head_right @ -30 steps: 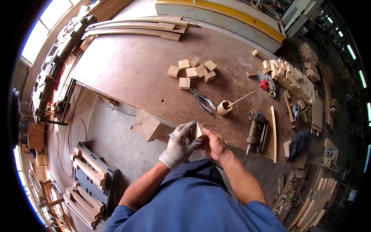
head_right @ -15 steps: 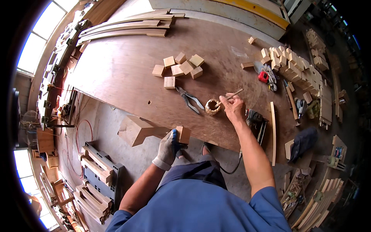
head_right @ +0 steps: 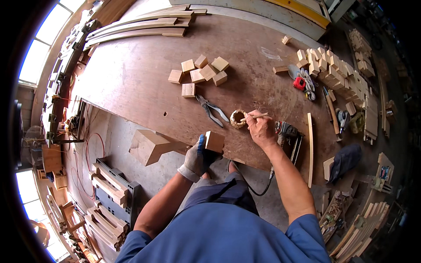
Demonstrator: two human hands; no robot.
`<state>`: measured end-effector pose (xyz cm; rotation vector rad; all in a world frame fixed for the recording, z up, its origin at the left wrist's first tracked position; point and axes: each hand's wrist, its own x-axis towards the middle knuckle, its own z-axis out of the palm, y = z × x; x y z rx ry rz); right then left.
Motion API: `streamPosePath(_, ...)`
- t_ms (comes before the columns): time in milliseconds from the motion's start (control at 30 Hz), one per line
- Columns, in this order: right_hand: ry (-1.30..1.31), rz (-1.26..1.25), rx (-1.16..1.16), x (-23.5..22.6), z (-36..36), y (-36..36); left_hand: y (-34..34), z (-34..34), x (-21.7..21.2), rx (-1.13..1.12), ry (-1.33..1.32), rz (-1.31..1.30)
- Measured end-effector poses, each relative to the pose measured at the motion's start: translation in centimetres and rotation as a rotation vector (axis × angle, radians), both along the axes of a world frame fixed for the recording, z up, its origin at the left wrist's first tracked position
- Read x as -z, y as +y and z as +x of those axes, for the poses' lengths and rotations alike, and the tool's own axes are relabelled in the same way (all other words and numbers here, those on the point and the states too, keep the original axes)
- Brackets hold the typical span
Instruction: The person assembles small wooden blocks on a workbench. They use a brush to apply glue to the blocks and a power drill to fasten them together. The person also handles a plastic bag containing additional blocks.
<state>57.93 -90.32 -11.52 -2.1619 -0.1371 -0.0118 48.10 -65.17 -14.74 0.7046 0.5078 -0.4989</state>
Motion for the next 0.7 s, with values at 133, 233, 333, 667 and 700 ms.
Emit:
streamPosePath(133,0.118,0.227,0.286,-2.4,-0.3,-0.7,0.0,0.8,-1.8,-0.054,0.103,-0.126)
streamPosePath(233,0.178,0.286,0.324,-3.6,-0.5,-1.4,0.0,1.4,-1.6,-0.063,0.09,-0.201)
streamPosePath(333,0.169,0.314,0.372,-3.3,-0.7,-1.5,0.1,2.0,-1.8,-0.027,0.071,-0.252)
streamPosePath(667,0.271,0.476,0.488,-2.0,-1.2,-2.6,-0.5,3.1,-1.7,0.032,0.053,-0.326)
streamPosePath(700,0.279,0.476,0.485,-2.1,-1.3,-2.5,-0.6,3.2,-1.6,0.024,0.073,-0.331)
